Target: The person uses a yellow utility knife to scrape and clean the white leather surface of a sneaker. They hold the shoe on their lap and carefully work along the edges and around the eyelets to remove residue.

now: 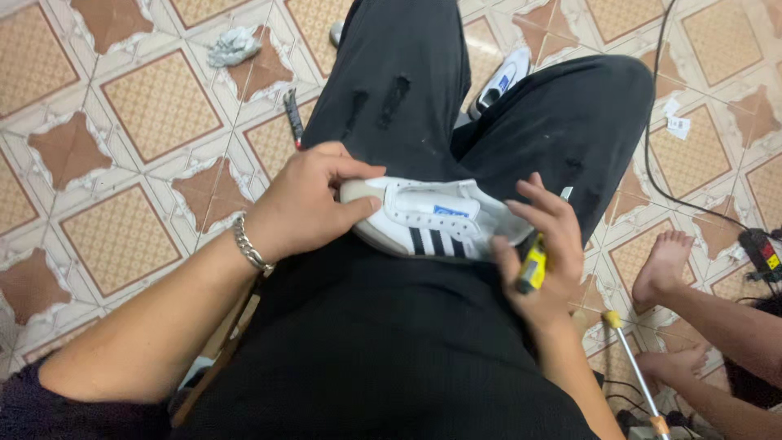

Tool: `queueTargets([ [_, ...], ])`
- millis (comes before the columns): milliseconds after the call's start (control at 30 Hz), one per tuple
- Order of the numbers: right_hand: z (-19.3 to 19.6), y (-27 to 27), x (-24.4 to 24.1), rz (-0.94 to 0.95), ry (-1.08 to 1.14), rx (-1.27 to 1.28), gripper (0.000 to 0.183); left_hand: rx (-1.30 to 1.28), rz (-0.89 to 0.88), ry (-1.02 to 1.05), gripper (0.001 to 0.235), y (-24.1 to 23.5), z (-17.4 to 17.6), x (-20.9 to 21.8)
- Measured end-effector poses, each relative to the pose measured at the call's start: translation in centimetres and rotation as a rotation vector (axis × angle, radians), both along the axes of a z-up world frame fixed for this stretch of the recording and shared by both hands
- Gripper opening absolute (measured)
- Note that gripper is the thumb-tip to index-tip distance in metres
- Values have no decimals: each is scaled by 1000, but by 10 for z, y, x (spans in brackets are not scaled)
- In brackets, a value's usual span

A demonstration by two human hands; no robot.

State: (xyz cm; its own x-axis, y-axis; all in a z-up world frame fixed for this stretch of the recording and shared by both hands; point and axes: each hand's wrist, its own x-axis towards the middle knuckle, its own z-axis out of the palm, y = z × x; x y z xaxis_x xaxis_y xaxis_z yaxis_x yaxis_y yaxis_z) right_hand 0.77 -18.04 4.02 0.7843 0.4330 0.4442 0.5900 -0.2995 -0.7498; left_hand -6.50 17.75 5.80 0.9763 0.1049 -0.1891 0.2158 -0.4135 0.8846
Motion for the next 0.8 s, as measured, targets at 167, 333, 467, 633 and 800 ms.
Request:
queueTargets([
  [167, -17, 1, 6, 58, 18, 16, 45, -12, 26, -71, 31, 2, 9, -7],
  [333, -17, -4, 60, 185, -181, -13, 39, -5, 67, -146, 26, -7, 15, -15],
  [467, -18, 5, 95, 293, -189, -55, 31, 206, -9, -116, 24, -16, 6, -20],
  [633, -33, 7, 67, 153, -174, 147, 49, 281, -68, -176, 28, -15, -5, -19],
  [800, 6, 19, 9, 9, 460, 505, 78, 239, -402, -248, 28, 2, -19, -6],
])
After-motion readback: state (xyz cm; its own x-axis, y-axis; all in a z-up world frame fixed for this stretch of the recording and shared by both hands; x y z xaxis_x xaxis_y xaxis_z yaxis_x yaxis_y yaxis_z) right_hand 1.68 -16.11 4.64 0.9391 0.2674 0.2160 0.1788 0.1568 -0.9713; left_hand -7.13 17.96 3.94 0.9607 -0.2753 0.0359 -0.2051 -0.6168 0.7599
